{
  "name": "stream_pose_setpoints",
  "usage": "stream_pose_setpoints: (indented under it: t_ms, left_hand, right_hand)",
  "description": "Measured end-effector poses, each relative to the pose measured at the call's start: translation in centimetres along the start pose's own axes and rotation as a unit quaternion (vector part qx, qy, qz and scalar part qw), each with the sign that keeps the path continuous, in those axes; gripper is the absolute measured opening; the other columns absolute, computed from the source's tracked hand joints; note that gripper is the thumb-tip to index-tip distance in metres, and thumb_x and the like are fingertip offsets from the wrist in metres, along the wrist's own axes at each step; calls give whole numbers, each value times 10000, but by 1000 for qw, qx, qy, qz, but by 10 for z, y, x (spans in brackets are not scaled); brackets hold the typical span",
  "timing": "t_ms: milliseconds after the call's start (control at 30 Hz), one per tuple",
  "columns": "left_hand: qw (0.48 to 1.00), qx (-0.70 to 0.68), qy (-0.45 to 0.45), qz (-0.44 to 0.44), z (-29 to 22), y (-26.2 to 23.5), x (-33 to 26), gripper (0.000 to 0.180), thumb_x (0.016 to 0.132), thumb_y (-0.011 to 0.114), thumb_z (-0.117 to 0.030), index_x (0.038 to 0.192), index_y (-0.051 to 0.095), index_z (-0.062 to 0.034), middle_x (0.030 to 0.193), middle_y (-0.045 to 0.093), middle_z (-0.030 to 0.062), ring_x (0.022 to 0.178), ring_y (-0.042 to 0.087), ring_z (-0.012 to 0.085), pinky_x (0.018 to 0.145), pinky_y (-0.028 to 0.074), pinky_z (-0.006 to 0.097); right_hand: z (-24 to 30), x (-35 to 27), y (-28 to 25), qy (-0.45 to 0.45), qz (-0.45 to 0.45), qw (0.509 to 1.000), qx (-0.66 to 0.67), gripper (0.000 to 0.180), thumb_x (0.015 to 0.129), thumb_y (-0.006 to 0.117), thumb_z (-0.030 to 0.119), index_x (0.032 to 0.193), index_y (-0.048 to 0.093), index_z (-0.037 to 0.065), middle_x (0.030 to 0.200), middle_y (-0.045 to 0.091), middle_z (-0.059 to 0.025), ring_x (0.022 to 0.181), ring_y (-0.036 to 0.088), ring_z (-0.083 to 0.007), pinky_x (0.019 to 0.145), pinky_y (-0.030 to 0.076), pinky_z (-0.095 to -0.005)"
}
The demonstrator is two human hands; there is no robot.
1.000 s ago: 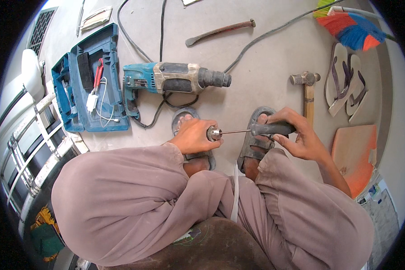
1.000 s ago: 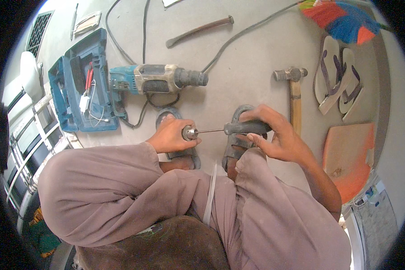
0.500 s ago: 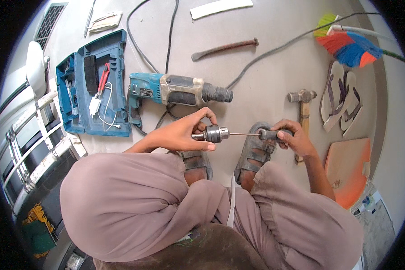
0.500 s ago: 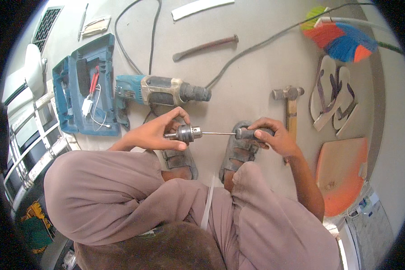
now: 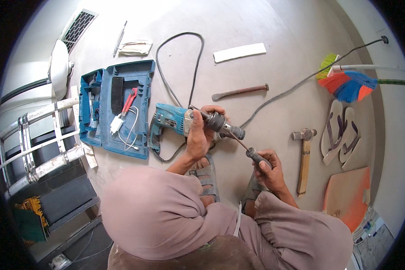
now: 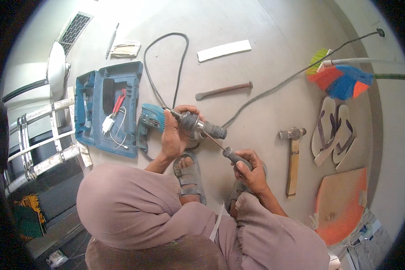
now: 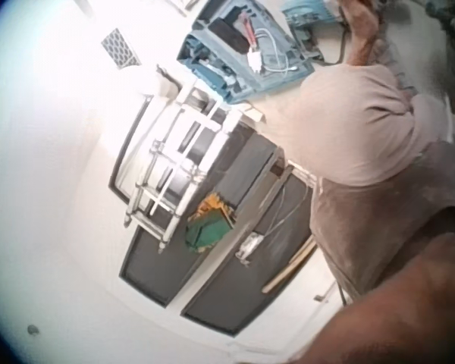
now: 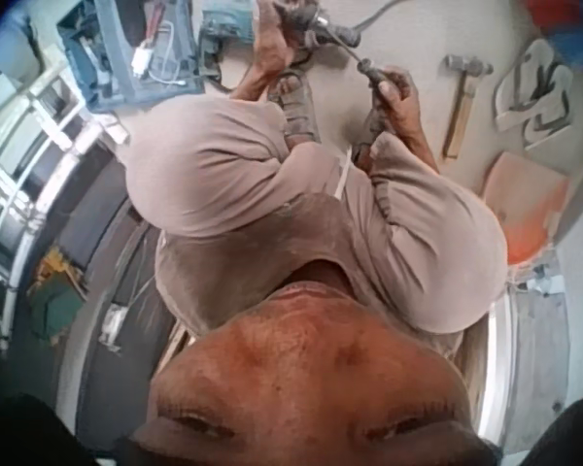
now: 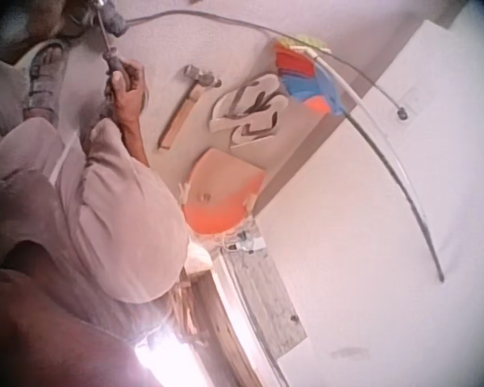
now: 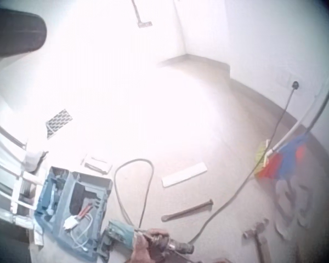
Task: The person sits on the floor and assembles a hammer drill by attaching a drill bit and chuck to the tool. They use a screwdriver to tighten the chuck and a hammer to tap the bit into place.
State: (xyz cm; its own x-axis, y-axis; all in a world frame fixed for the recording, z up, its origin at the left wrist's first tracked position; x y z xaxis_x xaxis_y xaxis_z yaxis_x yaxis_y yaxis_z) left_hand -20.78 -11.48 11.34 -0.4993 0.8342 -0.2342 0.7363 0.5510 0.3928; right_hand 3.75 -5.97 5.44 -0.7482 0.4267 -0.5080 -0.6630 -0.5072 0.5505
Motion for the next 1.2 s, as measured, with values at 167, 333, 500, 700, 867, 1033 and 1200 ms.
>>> stream_pose_setpoints:
  t_ms: [167,333,500,700,867,1033,1200]
  left_hand:
    - [991,-102,27,-80,3,3,10,648,1037,199,-619,998,520,-57,865,582,97,834,624,227,886,539,440]
    - [993,-93,33,-63,-5,8,7,639,1034,202,-620,952,503,-62,780,541,79,753,619,214,785,571,430]
    - [990,-132,17,-46,-2,16,7,635,1034,207,-620,959,496,-59,759,543,81,716,613,201,737,580,397]
    - [993,-114,21,-38,1,20,6,624,1028,203,-626,1006,486,-71,766,556,92,698,615,198,725,581,382]
    - [990,-121,15,-71,9,15,9,632,1012,195,-655,1098,464,-89,786,569,94,711,618,208,728,574,376]
    - [989,-128,20,-66,3,15,6,648,1005,160,-670,1134,438,-99,824,576,94,775,624,205,766,574,390]
    - [989,-133,13,-63,8,13,6,647,1006,140,-673,1149,418,-106,866,580,97,816,627,202,819,573,408]
  right_hand:
    - [4,7,14,-66,23,987,-147,396,926,716,183,1252,511,87,936,622,-94,653,538,-94,545,438,-233]
    - [-15,6,20,69,123,987,83,348,986,621,295,1268,489,140,920,631,-130,579,522,-117,536,418,-252]
    - [-28,-3,35,182,179,933,255,324,1051,467,372,1258,462,123,875,661,-155,531,535,-154,536,424,-254]
    - [-25,3,41,228,241,914,234,446,1063,396,426,1187,546,24,814,649,-135,530,524,-144,520,410,-262]
    - [-35,10,18,55,66,996,11,445,1002,549,440,1126,595,15,766,599,-107,595,516,-137,500,403,-270]
    - [-32,12,21,-58,0,998,-6,410,980,623,399,1142,591,23,824,599,-95,683,541,-148,511,424,-277]
    - [-37,7,10,162,93,967,174,402,979,638,375,1189,569,38,983,598,-107,731,551,-156,603,481,-325]
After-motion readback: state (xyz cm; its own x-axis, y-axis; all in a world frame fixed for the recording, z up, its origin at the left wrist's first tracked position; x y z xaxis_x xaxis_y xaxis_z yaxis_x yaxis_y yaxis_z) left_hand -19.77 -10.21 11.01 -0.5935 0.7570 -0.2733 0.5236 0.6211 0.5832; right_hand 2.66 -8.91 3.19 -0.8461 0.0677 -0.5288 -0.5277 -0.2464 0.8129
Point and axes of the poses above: each hand's wrist, its own x-axis towards the middle knuckle, its own y-axis out of the palm, z = x × y, the point moved 5 cm from there along x, towards the middle knuckle
